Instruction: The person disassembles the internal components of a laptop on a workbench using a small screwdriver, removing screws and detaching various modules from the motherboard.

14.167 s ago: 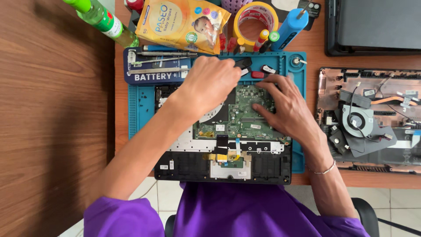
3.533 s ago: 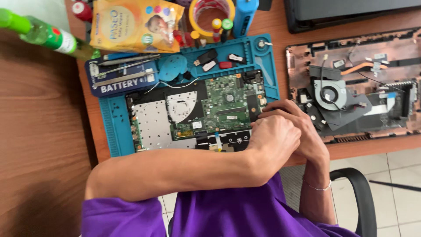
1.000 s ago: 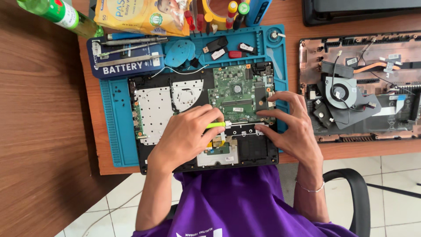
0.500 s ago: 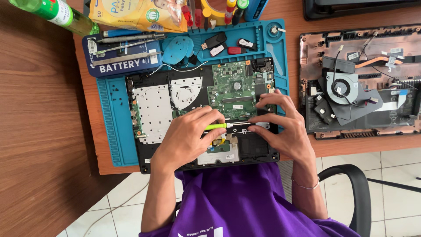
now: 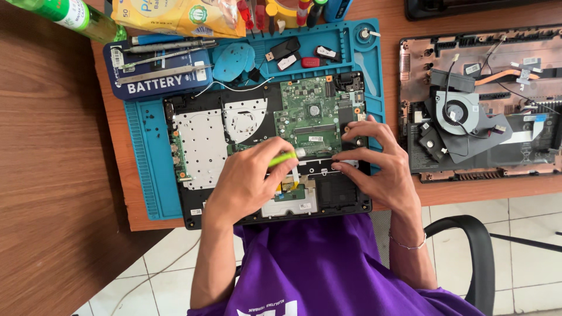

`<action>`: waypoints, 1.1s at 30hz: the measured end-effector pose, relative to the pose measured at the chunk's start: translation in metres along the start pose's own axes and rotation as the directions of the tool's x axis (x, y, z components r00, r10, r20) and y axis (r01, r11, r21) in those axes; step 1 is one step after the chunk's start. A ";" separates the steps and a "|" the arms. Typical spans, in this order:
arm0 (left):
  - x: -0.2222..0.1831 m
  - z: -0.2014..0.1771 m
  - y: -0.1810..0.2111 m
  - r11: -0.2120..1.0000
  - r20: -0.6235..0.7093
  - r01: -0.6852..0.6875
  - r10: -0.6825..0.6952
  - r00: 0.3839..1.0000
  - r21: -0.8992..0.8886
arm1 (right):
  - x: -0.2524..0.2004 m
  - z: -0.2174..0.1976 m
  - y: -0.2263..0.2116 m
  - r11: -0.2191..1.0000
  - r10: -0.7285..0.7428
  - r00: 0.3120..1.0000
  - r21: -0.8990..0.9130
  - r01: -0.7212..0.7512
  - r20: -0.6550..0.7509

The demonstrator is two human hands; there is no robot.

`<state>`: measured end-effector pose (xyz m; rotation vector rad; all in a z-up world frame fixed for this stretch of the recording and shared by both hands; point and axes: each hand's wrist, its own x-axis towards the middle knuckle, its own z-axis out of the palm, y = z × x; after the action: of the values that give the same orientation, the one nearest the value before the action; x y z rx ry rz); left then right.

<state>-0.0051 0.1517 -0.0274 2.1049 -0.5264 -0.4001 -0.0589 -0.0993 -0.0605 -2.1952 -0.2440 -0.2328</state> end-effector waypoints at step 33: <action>-0.011 0.018 -0.023 0.889 -0.126 0.382 -0.421 0.898 -0.253 | 0.028 0.015 -0.007 0.985 -0.062 0.998 -0.162 0.065 0.018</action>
<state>-0.0184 0.1565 -0.0559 1.9985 0.0694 -0.4752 -0.0328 -0.0808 -0.0563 -2.3534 -0.3123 -0.2823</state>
